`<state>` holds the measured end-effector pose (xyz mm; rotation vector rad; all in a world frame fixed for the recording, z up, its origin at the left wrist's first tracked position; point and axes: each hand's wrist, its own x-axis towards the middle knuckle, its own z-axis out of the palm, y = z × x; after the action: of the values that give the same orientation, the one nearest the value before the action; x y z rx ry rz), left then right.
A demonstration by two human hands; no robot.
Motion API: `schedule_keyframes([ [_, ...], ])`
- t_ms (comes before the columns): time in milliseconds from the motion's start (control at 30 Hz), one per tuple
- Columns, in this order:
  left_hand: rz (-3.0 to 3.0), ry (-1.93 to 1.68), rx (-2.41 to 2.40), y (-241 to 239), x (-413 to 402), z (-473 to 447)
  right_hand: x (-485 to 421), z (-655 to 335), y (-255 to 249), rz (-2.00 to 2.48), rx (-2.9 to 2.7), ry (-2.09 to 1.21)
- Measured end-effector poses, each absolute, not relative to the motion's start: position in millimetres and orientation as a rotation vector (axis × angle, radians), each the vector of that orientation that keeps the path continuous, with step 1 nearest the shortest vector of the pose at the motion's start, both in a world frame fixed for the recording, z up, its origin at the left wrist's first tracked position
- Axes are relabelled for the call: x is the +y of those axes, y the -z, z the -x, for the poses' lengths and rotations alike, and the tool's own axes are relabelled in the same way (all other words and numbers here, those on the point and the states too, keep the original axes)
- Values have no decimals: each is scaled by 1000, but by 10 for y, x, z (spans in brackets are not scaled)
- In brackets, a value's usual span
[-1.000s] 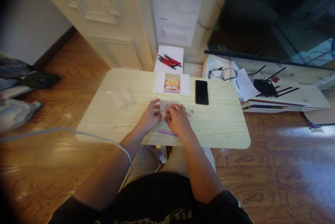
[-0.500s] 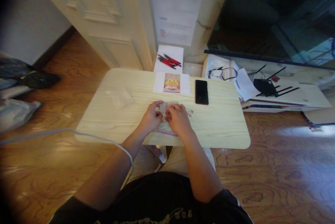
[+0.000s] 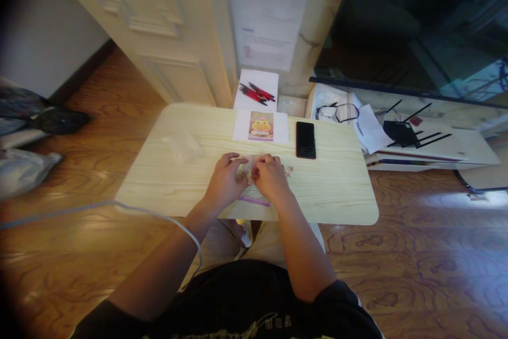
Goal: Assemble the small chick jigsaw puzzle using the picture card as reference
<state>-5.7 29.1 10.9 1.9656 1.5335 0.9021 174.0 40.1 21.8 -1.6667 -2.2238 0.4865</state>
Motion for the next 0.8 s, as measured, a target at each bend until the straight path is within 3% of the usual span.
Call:
schedule_keyframes([
  [200,-2129,-684,1448,-126,177,201,358,-1743,-272,1650,-2235,-521],
  [800,-2303,-632,1587,-58,246,241,402,-1661,-291,1595,-2244,-611],
])
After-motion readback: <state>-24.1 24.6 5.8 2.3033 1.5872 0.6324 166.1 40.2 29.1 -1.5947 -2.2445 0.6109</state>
